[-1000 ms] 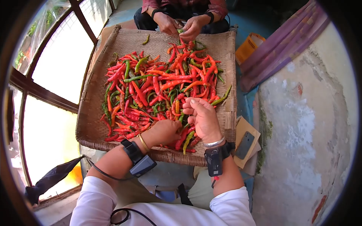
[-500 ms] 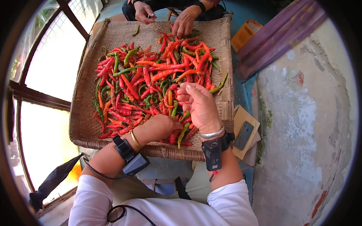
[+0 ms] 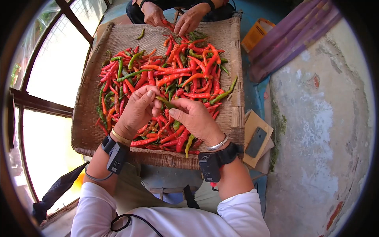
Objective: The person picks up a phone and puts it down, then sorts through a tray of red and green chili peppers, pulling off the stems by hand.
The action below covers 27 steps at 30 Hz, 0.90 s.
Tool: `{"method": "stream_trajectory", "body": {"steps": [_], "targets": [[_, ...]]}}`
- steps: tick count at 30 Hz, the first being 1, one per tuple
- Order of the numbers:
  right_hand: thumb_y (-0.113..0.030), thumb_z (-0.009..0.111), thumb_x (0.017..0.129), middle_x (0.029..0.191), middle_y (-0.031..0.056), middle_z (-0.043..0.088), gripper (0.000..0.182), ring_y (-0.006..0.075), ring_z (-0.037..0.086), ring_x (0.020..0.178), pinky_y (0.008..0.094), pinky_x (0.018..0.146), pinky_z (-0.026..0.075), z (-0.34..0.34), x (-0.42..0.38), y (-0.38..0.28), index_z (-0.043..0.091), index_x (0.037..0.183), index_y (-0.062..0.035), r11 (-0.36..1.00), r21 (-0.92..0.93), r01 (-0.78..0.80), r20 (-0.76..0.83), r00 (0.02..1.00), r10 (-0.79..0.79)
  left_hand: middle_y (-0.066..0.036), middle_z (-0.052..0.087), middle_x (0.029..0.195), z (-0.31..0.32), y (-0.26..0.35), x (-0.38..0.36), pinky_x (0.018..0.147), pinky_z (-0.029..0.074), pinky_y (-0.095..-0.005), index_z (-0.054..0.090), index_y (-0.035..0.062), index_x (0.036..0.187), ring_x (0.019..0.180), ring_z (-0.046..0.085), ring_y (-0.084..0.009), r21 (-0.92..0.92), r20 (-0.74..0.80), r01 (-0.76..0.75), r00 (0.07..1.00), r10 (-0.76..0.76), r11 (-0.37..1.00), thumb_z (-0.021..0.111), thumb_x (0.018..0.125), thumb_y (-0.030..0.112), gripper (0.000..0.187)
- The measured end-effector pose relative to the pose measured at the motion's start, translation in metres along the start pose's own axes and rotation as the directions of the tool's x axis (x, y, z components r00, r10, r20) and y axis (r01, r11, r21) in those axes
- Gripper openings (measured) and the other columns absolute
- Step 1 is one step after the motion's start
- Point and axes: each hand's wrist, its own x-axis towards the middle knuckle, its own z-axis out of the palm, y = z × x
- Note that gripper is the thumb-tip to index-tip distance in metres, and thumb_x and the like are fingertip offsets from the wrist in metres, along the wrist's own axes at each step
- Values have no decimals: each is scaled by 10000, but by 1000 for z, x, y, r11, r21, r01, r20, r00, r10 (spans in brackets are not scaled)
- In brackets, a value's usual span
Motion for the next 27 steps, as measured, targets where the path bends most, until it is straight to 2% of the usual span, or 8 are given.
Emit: {"method": "stream_trajectory", "body": {"steps": [2, 4, 6, 10, 14, 16, 20, 27], "targets": [[-125, 538, 818, 853, -3, 543, 251, 51, 480, 768, 204, 696, 410, 3, 0, 0, 531, 1018, 25, 995, 62, -81, 103, 992, 75, -20, 568, 666, -4, 0, 2, 485, 431, -185, 533, 63, 894, 516, 515, -75, -215, -47, -74, 997, 65, 974, 483, 862, 183, 134], [-103, 536, 810, 806, -14, 536, 205, 36, 473, 716, 191, 641, 406, 5, 0, 0, 537, 973, 20, 995, 62, -77, 86, 994, 72, -18, 563, 664, -7, 1, 3, 476, 421, -183, 527, 70, 886, 514, 510, -76, -226, -70, -70, 996, 56, 972, 484, 862, 187, 126], [-98, 529, 808, 736, -31, 515, 145, 26, 451, 634, 181, 566, 385, 3, 0, -2, 540, 909, 7, 982, 37, -184, 62, 982, 181, -11, 561, 670, -7, 1, 3, 475, 418, -184, 521, 74, 901, 525, 511, -75, -274, -148, -110, 986, 71, 955, 486, 861, 185, 122], [-106, 523, 807, 668, -49, 485, 101, 16, 423, 579, 176, 510, 356, 5, 0, -4, 542, 832, -10, 973, 106, -203, 27, 979, 201, -2, 544, 677, -2, -2, 2, 485, 400, -187, 510, 79, 947, 538, 493, -63, -208, -220, -67, 975, 20, 976, 484, 863, 190, 141], [-162, 518, 810, 634, -43, 492, 132, 28, 456, 559, 175, 516, 371, 3, 1, 2, 534, 755, -43, 975, 8, -222, 98, 971, 220, 14, 544, 679, -5, -8, 1, 488, 409, -170, 513, 86, 930, 541, 500, -52, -165, -181, 81, 977, -112, 983, 519, 842, 165, 119], [-187, 516, 811, 636, -34, 514, 141, 36, 474, 554, 172, 525, 384, 2, 2, 3, 526, 741, -66, 971, -1, -240, 160, 958, 237, 18, 547, 682, -6, -3, -1, 487, 409, -161, 512, 94, 901, 538, 504, -53, -107, -326, 11, 944, -46, 994, 524, 839, 163, 94], [-203, 515, 813, 624, -25, 527, 152, 53, 510, 524, 170, 469, 394, 0, 1, 11, 518, 739, -70, 951, 61, -304, 96, 950, 298, 25, 549, 679, -22, 19, -2, 466, 404, -154, 511, 102, 879, 545, 509, -37, -55, -461, -102, 885, 66, 993, 509, 846, 163, 70], [-234, 511, 828, 638, 14, 577, 165, 101, 569, 534, 188, 423, 404, -17, 29, -5, 532, 781, -78, 899, 325, -295, 27, 953, 303, 14, 561, 689, -60, 49, -15, 465, 427, -165, 519, 95, 893, 540, 518, -41, -85, -515, -262, 838, 183, 961, 506, 844, 154, 78]]}}
